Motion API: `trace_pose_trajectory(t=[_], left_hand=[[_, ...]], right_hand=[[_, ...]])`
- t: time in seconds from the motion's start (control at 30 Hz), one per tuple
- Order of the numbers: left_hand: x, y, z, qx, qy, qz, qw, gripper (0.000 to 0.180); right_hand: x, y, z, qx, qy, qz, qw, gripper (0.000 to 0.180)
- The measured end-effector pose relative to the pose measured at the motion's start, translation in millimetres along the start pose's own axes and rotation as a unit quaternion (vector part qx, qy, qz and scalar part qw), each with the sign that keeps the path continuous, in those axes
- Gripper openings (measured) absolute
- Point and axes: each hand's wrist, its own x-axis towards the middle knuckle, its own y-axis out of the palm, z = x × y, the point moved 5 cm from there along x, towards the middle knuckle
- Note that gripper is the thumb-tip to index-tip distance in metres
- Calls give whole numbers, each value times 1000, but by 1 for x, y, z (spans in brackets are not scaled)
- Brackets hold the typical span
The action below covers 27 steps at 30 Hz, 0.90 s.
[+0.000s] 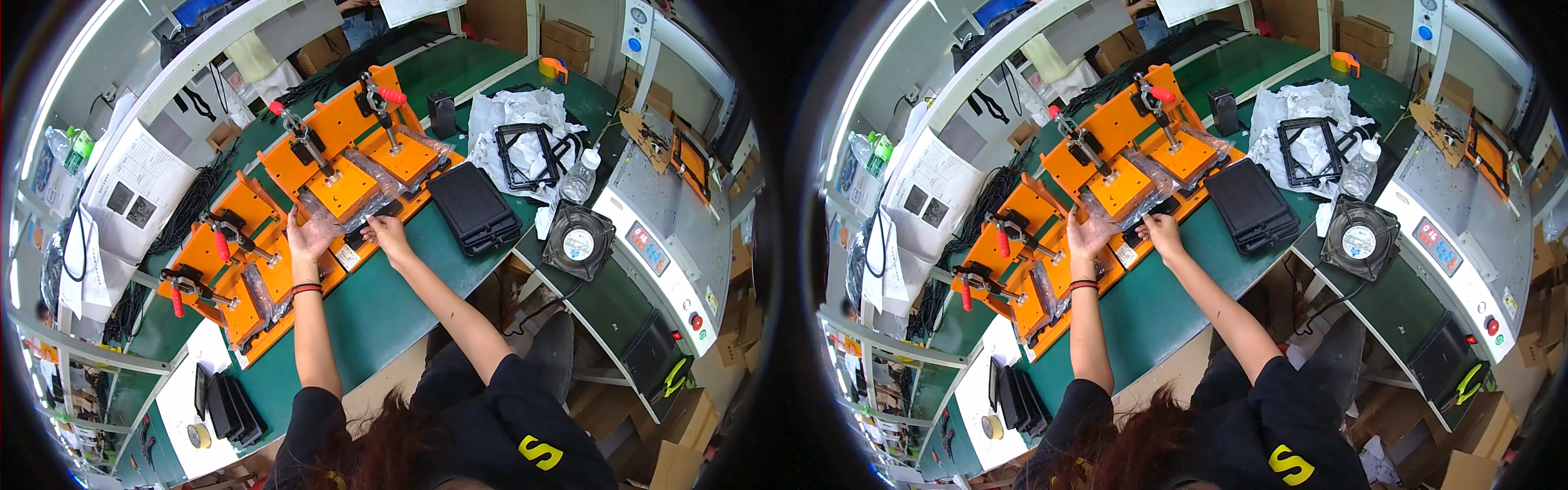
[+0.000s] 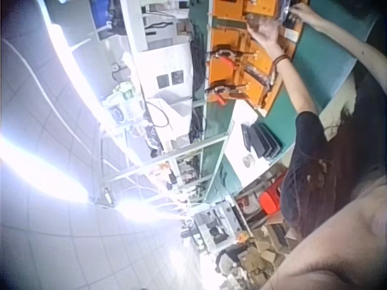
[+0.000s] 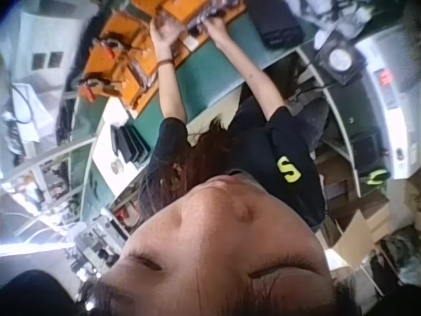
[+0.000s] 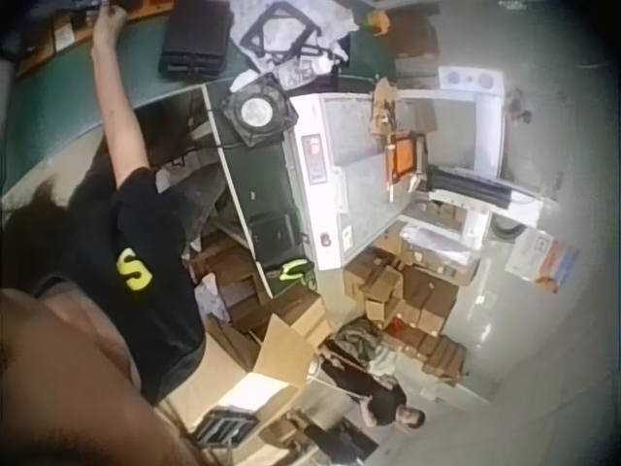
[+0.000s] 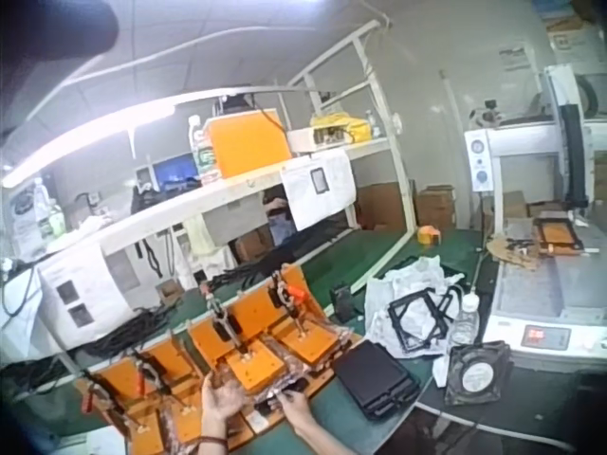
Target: The person assembles black rectangular electronic devices by placing them into orange clamping jigs on a green workbench. They repeatedly pick up devices, align them in the jigs, and secure them using red-handled levers. The person also handles black frames and plastic packaging materials, moving items between the workbench and a nearby machine.
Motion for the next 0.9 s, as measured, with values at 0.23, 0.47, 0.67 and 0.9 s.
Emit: trace_pose_trajectory(t=[0.23,0.47,0.67,0.9], left_hand=[[-36,48,-21,629,381,-375,565,49],[61,133,-144,675,490,-266,483,60],[61,249,-87,403,488,33,773,40],[104,202,-27,775,142,-40,614,28]], right_hand=[[-103,-27,-2,122,4,-12,992,19],[-229,-66,-13,18,69,23,997,23],[-251,-115,-11,21,80,-42,996,20],[-249,-111,-24,9,111,-28,993,19]])
